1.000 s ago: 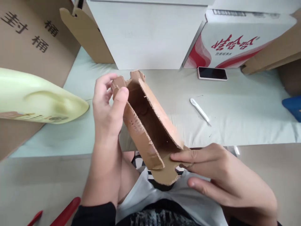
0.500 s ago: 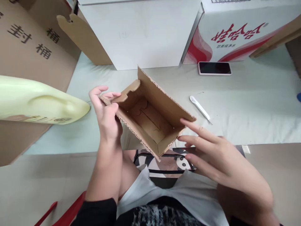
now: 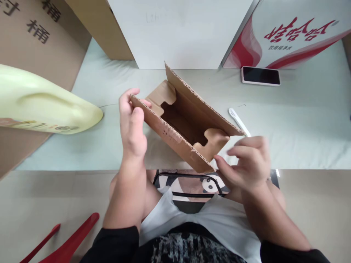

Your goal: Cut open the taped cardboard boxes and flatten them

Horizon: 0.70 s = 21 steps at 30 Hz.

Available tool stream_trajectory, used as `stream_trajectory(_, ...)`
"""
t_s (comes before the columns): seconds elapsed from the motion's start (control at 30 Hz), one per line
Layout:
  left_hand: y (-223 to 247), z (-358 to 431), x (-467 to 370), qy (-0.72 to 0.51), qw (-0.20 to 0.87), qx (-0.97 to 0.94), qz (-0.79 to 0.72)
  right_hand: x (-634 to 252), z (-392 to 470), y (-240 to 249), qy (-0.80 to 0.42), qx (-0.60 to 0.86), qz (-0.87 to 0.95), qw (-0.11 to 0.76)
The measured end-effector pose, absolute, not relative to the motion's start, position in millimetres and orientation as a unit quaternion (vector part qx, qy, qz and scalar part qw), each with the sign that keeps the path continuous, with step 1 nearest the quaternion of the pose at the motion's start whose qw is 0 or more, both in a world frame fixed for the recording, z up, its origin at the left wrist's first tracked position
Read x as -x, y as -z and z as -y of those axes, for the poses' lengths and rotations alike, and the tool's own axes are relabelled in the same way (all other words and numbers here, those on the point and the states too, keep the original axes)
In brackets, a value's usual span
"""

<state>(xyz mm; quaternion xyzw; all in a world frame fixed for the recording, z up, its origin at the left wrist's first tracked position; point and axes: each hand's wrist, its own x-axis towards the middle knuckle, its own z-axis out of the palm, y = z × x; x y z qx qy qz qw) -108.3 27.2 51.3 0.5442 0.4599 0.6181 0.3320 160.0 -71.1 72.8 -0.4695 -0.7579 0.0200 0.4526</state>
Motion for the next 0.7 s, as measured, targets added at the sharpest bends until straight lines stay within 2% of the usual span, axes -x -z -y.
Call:
stream_trajectory(0.1, -42, -28, 112, -0.612, 0.294, -0.579, -0.451, -161, 68, -62, -0.012, 0.493, 0.696, 0.522)
stream_trajectory(0.23, -36, -24, 114, -0.616, 0.256, -0.613, -0.422, -163, 66, -60, -0.171, 0.467, 0.756, 0.425)
stream_trajectory(0.3, -36, -23, 115, -0.607, 0.215, -0.636, -0.425, -164, 66, -63, -0.213, 0.427, 0.781, 0.403)
stream_trajectory(0.43, -39, -24, 118, -0.548, 0.127, -0.693, -0.451, -167, 64, -67, -0.256, 0.389, 0.782, 0.413)
stream_trajectory(0.6, -43, -25, 118, -0.482, 0.131, -0.722, -0.478, -169, 66, -66, -0.271, 0.394, 0.778, 0.408)
stream_trajectory(0.7, -46, -23, 120, -0.48, 0.117, -0.726, -0.477, -170, 68, -58, -0.303, 0.449, 0.72, 0.434)
